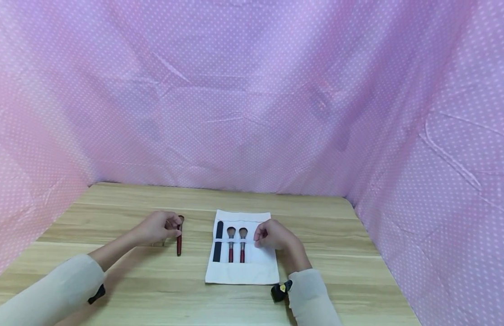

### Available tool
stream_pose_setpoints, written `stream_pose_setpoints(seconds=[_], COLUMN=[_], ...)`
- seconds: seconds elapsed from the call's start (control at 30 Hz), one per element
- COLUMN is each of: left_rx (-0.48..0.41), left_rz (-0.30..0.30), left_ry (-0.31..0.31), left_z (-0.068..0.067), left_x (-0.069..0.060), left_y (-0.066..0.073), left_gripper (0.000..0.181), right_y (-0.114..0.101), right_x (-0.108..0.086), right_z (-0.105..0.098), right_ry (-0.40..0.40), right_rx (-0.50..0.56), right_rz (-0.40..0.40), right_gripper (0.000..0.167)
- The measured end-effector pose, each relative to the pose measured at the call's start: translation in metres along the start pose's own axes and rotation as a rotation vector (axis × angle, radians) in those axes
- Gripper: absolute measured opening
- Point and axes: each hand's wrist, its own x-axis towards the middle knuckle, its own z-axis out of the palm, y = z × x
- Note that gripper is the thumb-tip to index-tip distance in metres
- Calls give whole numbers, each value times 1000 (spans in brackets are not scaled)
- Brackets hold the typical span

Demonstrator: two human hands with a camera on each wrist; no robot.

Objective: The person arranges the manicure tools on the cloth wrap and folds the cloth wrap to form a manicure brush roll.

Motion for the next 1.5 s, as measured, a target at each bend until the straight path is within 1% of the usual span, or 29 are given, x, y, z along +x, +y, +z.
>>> stream_pose_setpoints(seconds=[0.13,0.2,0.33,0.5,0.7,0.77,0.9,1.1,1.3,1.5], left_rx=[7,5,-25,-41,-25,-20,-15,-30,-75,-128], left_rz=[5,-2,0,8,-16,-17,-2,-7,-15,-1], left_ry=[-13,-24,-51,-59,-61,-64,-68,-72,-96,-112], left_z=[4,6,9,14,21,22,25,30,28,24], left_x=[5,9,15,22,28,30,33,38,40,43], left_y=[4,6,9,13,17,18,18,16,21,26], left_gripper=[25,25,32,44,49,49,47,42,39,38], right_y=[1,2,3,3,1,0,0,1,1,1], right_x=[0,0,1,2,4,4,4,4,5,4], right_z=[-1,-1,-2,0,0,0,0,0,1,0], right_ry=[5,9,8,2,2,3,4,7,9,14], right_rx=[-13,-19,-24,-17,-14,-16,-22,-20,-18,-9], right_rz=[-32,-55,-88,-78,-69,-71,-63,-52,-46,-54], right_gripper=[15,15,14,14,15,15,15,15,15,15])
